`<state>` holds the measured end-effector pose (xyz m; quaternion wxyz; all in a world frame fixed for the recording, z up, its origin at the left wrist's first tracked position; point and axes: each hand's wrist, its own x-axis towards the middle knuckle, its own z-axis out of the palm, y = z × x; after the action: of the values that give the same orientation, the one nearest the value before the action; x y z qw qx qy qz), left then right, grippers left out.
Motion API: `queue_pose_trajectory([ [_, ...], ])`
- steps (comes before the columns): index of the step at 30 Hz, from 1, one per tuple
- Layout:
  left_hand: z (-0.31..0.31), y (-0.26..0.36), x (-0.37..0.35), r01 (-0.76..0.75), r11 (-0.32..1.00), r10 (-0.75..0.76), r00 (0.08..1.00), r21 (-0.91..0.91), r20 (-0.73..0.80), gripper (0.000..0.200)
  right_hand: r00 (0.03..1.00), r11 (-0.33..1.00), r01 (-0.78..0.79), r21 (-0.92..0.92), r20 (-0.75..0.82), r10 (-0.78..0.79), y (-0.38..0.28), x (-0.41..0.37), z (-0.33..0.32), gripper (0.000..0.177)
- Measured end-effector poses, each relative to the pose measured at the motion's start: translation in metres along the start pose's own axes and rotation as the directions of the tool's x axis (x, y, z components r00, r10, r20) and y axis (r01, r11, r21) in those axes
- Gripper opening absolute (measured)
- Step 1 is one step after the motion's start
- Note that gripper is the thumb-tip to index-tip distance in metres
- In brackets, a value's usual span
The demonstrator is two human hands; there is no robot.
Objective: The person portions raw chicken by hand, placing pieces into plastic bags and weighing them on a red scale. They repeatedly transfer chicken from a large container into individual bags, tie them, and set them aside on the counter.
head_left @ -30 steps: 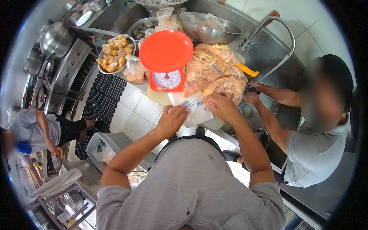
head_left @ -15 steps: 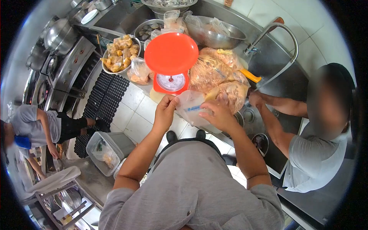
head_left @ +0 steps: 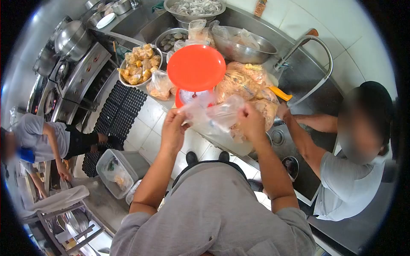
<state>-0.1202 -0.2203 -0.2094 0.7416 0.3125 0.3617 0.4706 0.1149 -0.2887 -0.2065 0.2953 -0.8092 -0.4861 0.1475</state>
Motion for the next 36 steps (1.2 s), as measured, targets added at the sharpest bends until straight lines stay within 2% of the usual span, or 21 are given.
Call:
queue_pose_trajectory([
  [2, -0.014, 0.019, -0.004, -0.051, 0.997, 0.048, 0.997, -0.054, -0.056, 0.002, 0.997, 1.000, -0.002, 0.011, -0.083, 0.003, 0.019, 0.010, -0.012, 0.012],
  [5, -0.036, 0.040, -0.004, -0.194, 0.975, 0.175, 0.972, -0.111, -0.158, 0.004, 0.990, 0.987, -0.079, -0.140, -0.129, 0.061, 0.052, 0.034, -0.021, 0.013],
  [8, -0.049, 0.059, -0.004, -0.301, 0.947, 0.269, 0.933, -0.110, -0.237, 0.009, 0.974, 0.986, -0.103, -0.132, -0.215, 0.073, 0.069, 0.055, -0.034, 0.016],
  [11, -0.056, 0.074, -0.005, -0.361, 0.927, 0.325, 0.908, -0.099, -0.265, 0.011, 0.960, 0.933, -0.214, 0.290, -0.116, 0.256, 0.089, 0.078, -0.041, 0.020],
  [12, -0.057, 0.080, -0.005, -0.381, 0.920, 0.345, 0.899, -0.093, -0.272, 0.012, 0.960, 0.849, -0.221, 0.480, -0.046, 0.276, 0.084, 0.081, -0.045, 0.020],
  [14, -0.059, 0.091, -0.008, -0.423, 0.904, 0.393, 0.879, -0.062, -0.272, 0.012, 0.957, 0.573, -0.242, 0.783, 0.095, 0.274, 0.065, 0.084, -0.066, 0.020],
  [17, -0.052, 0.101, -0.012, -0.465, 0.885, 0.445, 0.854, -0.013, -0.271, 0.012, 0.956, 0.332, -0.092, 0.939, -0.010, 0.294, 0.001, 0.091, -0.081, 0.020],
  [20, -0.040, 0.107, -0.013, -0.495, 0.869, 0.478, 0.842, -0.004, -0.251, 0.012, 0.986, 0.365, 0.081, 0.928, -0.127, 0.105, -0.035, 0.122, -0.080, 0.019],
  [21, -0.038, 0.107, -0.013, -0.499, 0.866, 0.484, 0.842, -0.006, -0.238, 0.012, 0.978, 0.602, 0.158, 0.783, -0.208, 0.014, -0.037, 0.137, -0.073, 0.020],
  [22, -0.036, 0.106, -0.014, -0.504, 0.864, 0.489, 0.843, -0.009, -0.226, 0.012, 0.961, 0.786, 0.231, 0.573, -0.259, -0.094, -0.041, 0.144, -0.064, 0.021],
  [23, -0.034, 0.106, -0.015, -0.508, 0.862, 0.493, 0.843, -0.013, -0.215, 0.012, 0.905, 0.901, 0.343, 0.265, -0.351, -0.241, -0.046, 0.147, -0.049, 0.021],
  [24, -0.030, 0.106, -0.016, -0.493, 0.869, 0.477, 0.853, -0.028, -0.210, 0.012, 0.831, 0.911, 0.406, -0.078, -0.384, -0.403, -0.053, 0.148, -0.037, 0.021],
  [26, -0.021, 0.106, -0.021, -0.466, 0.883, 0.447, 0.872, -0.059, -0.202, 0.012, 0.873, 0.871, 0.470, -0.145, -0.072, -0.483, -0.034, 0.161, 0.003, 0.023],
  [29, -0.009, 0.108, -0.028, -0.432, 0.898, 0.419, 0.897, -0.080, -0.141, 0.013, 0.929, 0.935, 0.350, -0.054, 0.148, -0.339, -0.016, 0.159, 0.018, 0.025],
  [32, -0.006, 0.108, -0.030, -0.412, 0.908, 0.405, 0.910, -0.081, -0.090, 0.011, 0.973, 0.995, -0.008, 0.097, 0.232, -0.014, -0.045, 0.133, -0.042, 0.033],
  [34, 0.000, 0.107, -0.031, -0.406, 0.910, 0.401, 0.913, -0.087, -0.071, 0.009, 0.994, 0.995, 0.096, -0.035, 0.048, -0.094, -0.027, 0.124, -0.060, 0.038],
  [36, 0.011, 0.110, -0.033, -0.386, 0.920, 0.380, 0.921, -0.064, -0.088, 0.009, 0.974, 0.987, 0.148, 0.067, -0.183, -0.134, -0.015, 0.108, -0.062, 0.042],
])
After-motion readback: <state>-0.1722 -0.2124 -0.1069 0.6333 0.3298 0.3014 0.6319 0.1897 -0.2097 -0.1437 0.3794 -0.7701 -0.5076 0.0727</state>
